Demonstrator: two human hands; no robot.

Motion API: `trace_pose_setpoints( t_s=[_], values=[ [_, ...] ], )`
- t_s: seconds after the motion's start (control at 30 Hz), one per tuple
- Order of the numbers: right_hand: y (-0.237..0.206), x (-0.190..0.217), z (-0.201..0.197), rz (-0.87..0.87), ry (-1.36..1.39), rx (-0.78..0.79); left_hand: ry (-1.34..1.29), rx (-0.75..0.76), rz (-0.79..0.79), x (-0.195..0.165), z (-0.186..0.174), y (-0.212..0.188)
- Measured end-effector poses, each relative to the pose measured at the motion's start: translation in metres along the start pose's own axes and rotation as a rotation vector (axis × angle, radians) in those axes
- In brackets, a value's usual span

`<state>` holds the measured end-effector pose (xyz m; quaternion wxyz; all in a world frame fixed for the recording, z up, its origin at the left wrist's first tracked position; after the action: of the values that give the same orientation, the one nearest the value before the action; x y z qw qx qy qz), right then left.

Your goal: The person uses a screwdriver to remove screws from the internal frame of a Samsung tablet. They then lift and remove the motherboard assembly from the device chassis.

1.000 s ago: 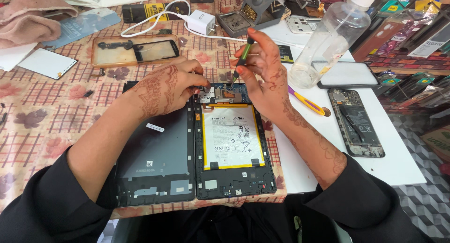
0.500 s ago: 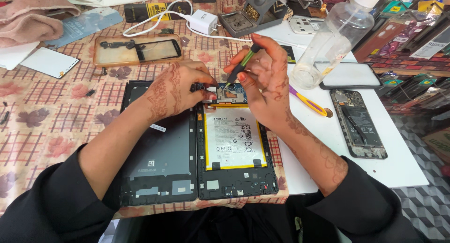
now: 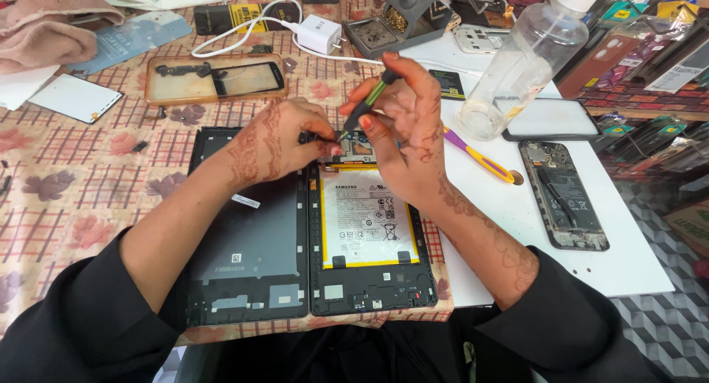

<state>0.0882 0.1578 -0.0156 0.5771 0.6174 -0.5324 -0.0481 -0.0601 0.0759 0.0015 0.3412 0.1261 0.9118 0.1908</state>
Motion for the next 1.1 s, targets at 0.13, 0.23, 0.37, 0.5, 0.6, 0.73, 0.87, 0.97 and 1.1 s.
trace_pose_setpoints(
  t_s=[0.13, 0.23, 0.37, 0.5, 0.6, 0.73, 0.87, 0.97, 1.1],
  values=[
    [0.007, -0.003, -0.005, 0.014, -0.076, -0.017, 0.198, 0.019, -0.026, 0.006, -0.016, -0.004],
    [0.011, -0.007, -0.007, 0.022, -0.191, -0.016, 0.298, 0.034, -0.125, 0.014, -0.031, -0.009],
    [0.013, -0.009, -0.006, 0.045, -0.226, -0.011, 0.366, 0.107, -0.252, 0.022, -0.041, -0.014],
    [0.013, -0.009, -0.004, 0.059, -0.227, 0.000, 0.369, 0.179, -0.341, 0.026, -0.040, -0.015],
    [0.014, -0.009, -0.005, 0.063, -0.236, 0.005, 0.377, 0.208, -0.376, 0.027, -0.039, -0.014],
    [0.014, -0.010, -0.006, 0.059, -0.246, 0.009, 0.393, 0.214, -0.388, 0.027, -0.041, -0.014],
    [0.014, -0.010, -0.006, 0.067, -0.245, 0.020, 0.377, 0.222, -0.408, 0.028, -0.040, -0.014],
    [0.015, -0.008, -0.006, 0.070, -0.261, 0.015, 0.353, 0.201, -0.382, 0.027, -0.041, -0.014],
    [0.018, -0.005, -0.007, 0.051, -0.492, 0.021, 0.354, 0.150, -0.296, 0.026, -0.046, -0.014]
  ],
)
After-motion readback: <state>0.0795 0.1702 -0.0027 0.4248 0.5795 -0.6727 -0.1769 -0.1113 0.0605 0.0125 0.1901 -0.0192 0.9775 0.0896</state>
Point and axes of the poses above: each hand's wrist, its own y-axis towards the middle knuckle, its own z-axis out of the palm, x = y × z, the point moved 5 cm from there along y, towards the middle knuckle, and after that the axes turned 10 degrees about -y, right-handed, at the moved point
